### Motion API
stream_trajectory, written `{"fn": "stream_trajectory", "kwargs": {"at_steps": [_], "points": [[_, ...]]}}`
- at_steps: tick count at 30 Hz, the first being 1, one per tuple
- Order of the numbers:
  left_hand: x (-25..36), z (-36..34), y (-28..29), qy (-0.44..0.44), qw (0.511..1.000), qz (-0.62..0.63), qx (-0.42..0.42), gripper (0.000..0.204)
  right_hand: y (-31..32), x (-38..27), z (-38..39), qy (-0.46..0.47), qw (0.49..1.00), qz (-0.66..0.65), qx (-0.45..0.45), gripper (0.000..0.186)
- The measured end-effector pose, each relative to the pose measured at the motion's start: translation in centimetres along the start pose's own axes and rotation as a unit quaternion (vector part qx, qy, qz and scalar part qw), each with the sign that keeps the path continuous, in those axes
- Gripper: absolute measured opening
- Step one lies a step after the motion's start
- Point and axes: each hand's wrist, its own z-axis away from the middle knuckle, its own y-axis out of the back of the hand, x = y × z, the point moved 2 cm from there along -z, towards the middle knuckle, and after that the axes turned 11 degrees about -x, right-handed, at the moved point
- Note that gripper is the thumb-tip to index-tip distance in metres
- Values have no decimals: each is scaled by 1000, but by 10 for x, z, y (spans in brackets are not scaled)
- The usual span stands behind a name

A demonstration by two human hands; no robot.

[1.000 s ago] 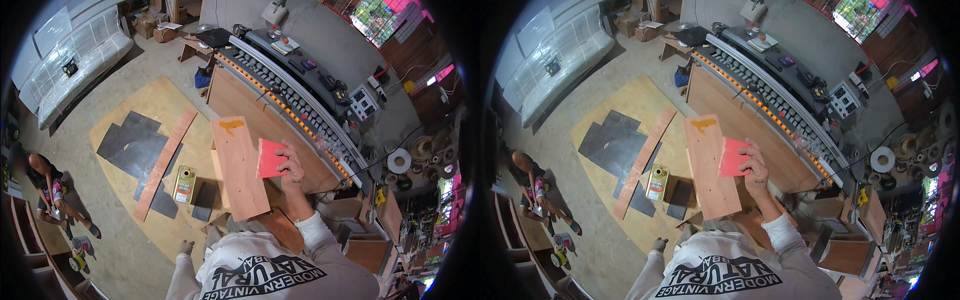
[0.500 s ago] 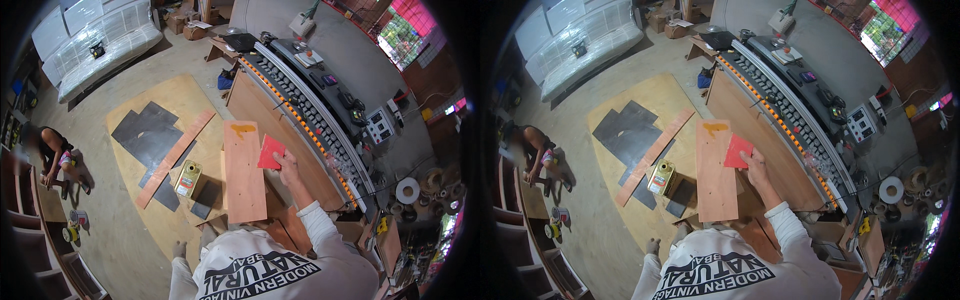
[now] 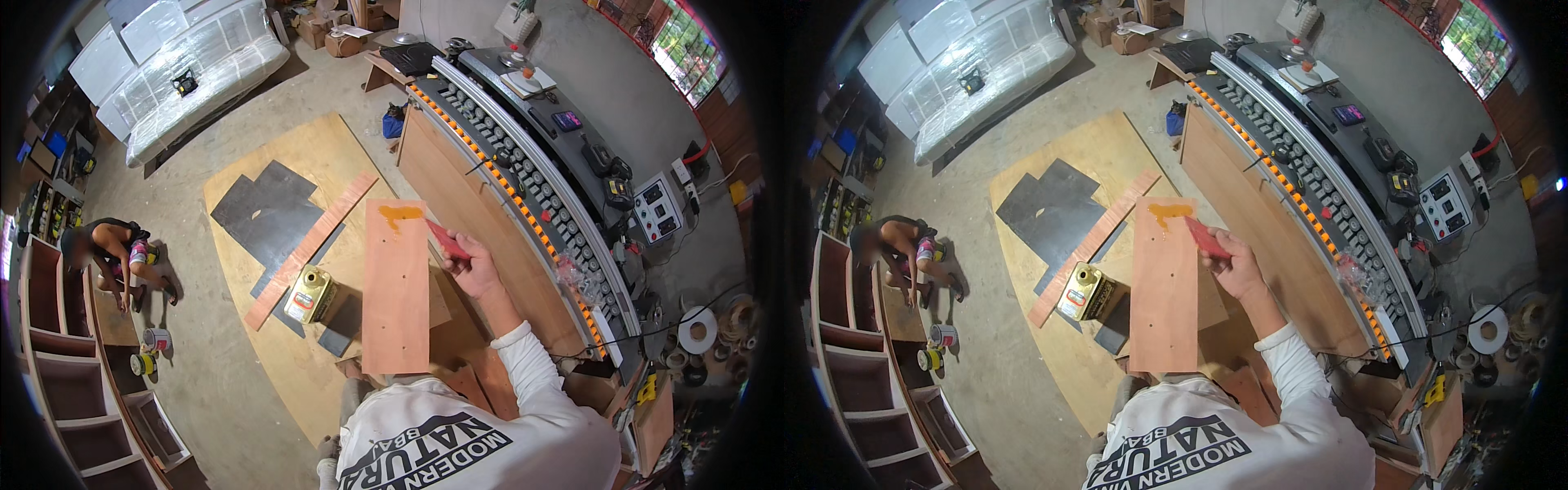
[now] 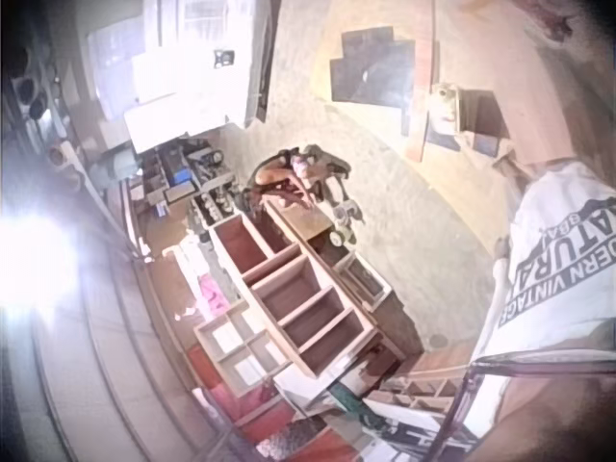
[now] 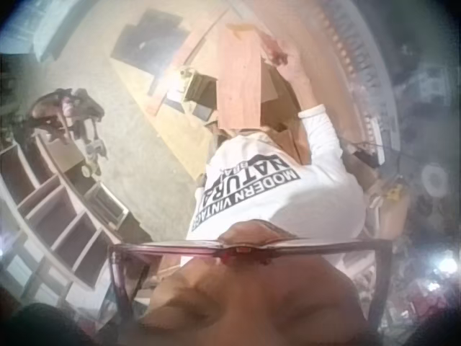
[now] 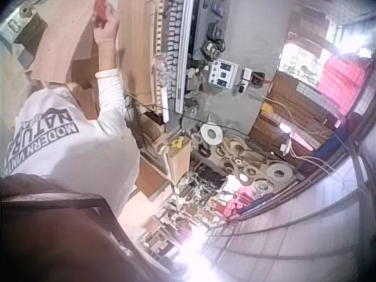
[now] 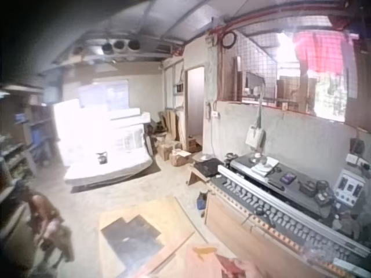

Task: The person sands a wooden drawer with sandpaper, then applies a liquid finish using a sponge. The drawer is handled one at a time and set aside after finishing.

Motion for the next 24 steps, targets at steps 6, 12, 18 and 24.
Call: {"fn": "stream_trajectory", "kwargs": {"at_steps": [6, 12, 18, 24], "points": [[28, -7, -37, -36, 999, -39, 13, 73, -32, -17, 23, 29, 980, -197, -15, 32], [87, -8, -51, -91, 987, -132, 14, 70, -41, 6, 23, -40, 987, -152, 25, 28], [94, 20, -47, -60, 996, -64, 18, 71, -41, 3, 41, 66, 991, 81, 86, 41], [44, -4, -28, -69, 988, -138, 13, 59, -38, -1, 47, 94, 975, 164, 115, 39]]}}
